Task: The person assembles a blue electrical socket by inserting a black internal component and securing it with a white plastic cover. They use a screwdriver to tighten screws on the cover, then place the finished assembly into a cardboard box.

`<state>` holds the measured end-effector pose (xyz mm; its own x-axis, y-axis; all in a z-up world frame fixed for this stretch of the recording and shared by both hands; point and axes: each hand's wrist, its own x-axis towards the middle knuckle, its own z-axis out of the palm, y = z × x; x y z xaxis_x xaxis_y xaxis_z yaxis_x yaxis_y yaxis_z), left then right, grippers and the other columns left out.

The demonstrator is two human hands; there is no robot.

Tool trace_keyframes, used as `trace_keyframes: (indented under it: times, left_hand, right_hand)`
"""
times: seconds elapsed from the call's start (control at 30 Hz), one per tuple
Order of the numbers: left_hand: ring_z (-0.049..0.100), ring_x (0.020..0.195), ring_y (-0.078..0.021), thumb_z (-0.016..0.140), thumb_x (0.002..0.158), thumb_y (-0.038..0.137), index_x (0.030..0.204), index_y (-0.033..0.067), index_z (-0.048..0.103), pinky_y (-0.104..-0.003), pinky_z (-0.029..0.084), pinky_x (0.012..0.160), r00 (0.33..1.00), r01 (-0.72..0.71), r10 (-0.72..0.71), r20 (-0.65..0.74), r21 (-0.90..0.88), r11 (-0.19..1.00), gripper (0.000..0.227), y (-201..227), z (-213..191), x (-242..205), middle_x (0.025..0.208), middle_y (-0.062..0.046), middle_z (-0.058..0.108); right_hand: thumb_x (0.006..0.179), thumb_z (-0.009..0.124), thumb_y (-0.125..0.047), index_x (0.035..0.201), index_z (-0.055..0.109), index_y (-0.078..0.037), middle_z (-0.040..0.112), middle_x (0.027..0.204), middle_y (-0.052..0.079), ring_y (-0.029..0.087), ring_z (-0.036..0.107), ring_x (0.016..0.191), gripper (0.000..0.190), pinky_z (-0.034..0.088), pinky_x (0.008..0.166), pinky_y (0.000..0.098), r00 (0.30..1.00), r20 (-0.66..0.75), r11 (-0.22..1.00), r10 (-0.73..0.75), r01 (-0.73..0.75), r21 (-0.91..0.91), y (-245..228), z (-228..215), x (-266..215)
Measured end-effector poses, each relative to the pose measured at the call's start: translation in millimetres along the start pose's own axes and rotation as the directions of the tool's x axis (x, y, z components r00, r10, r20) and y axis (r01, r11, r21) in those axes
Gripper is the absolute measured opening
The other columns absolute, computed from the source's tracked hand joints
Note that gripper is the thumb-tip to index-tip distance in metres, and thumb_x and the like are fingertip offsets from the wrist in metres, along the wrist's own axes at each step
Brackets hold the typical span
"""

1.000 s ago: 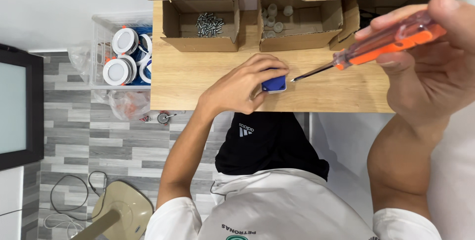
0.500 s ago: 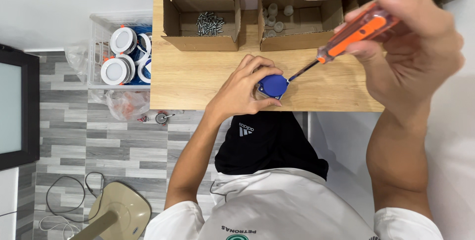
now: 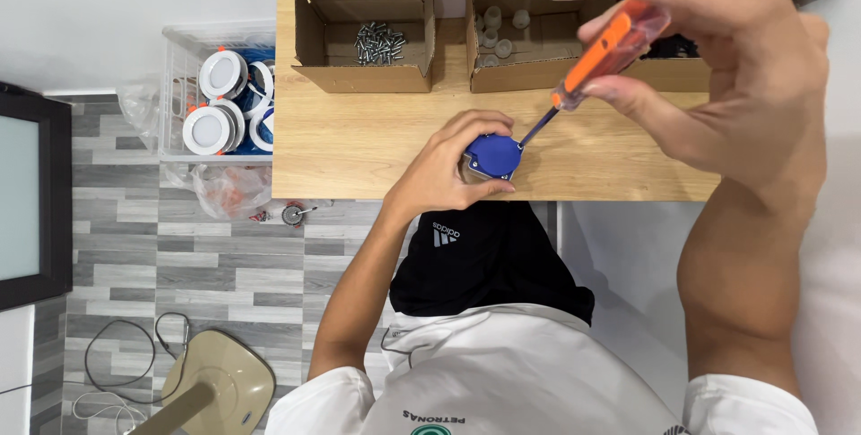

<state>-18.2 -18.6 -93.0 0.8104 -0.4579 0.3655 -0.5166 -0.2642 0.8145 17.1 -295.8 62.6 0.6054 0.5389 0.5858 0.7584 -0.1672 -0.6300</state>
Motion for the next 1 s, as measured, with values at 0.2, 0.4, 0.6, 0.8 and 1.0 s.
trace_keyframes:
  times: [0.2,0.4,0.6,0.8,1.0]
  left_hand:
    - [0.071,0.13,-0.025,0.095,0.086,0.03,0.134,0.0158,0.06,-0.037,0.051,0.116,0.99,0.139,-0.137,0.031,-0.13,0.982,0.061,-2.8,7.5,-1.6,0.139,-0.005,0.071]
    - [0.071,0.128,-0.0246,0.095,0.087,0.03,0.135,0.0159,0.06,-0.037,0.051,0.114,0.991,0.133,-0.13,0.035,-0.133,0.982,0.061,-5.1,7.3,-2.0,0.136,-0.005,0.071]
    - [0.072,0.128,-0.0239,0.097,0.085,0.03,0.136,0.0178,0.06,-0.036,0.052,0.114,0.986,0.164,-0.16,0.044,-0.126,0.978,0.064,-8.8,8.4,-2.5,0.137,-0.003,0.072]
    - [0.071,0.129,-0.0241,0.097,0.085,0.031,0.136,0.0187,0.06,-0.037,0.053,0.114,0.984,0.178,-0.172,0.055,-0.139,0.974,0.065,-7.8,7.8,-2.3,0.138,-0.003,0.072]
    - [0.072,0.127,-0.0235,0.096,0.085,0.032,0.135,0.0183,0.06,-0.036,0.052,0.113,0.985,0.17,-0.165,0.053,-0.123,0.978,0.064,-8.7,8.0,-2.0,0.136,-0.002,0.072]
  right_hand:
    - [0.104,0.116,-0.004,0.151,0.059,0.02,0.071,0.142,0.04,0.039,0.065,0.107,0.077,0.058,0.094,0.0439,0.996,-0.044,0.96,-0.073,0.058,-0.275,14.0,3.4,2.3]
    - [0.113,0.116,-0.018,0.136,0.075,0.012,0.077,0.11,0.022,0.025,0.063,0.076,0.055,0.047,0.071,0.0343,0.986,-0.047,0.889,-0.162,0.125,-0.441,20.0,8.0,4.0]
    - [0.11,0.079,0.011,0.157,0.044,0.015,0.051,0.162,0.045,0.048,0.072,0.141,0.058,0.069,0.108,0.0444,0.969,0.239,0.989,-0.067,0.097,-0.116,-15.6,-12.2,28.4]
    - [0.095,0.087,0.015,0.145,0.049,0.019,0.075,0.119,0.036,0.04,0.082,0.119,0.062,0.072,0.105,0.0422,0.983,0.174,0.998,0.062,-0.063,0.003,-17.8,-7.7,23.3]
    - [0.106,0.121,-0.015,0.14,0.07,0.017,0.08,0.118,0.026,0.026,0.071,0.089,0.069,0.063,0.09,0.0379,0.993,0.007,0.922,-0.12,0.114,-0.37,15.6,7.2,2.9]
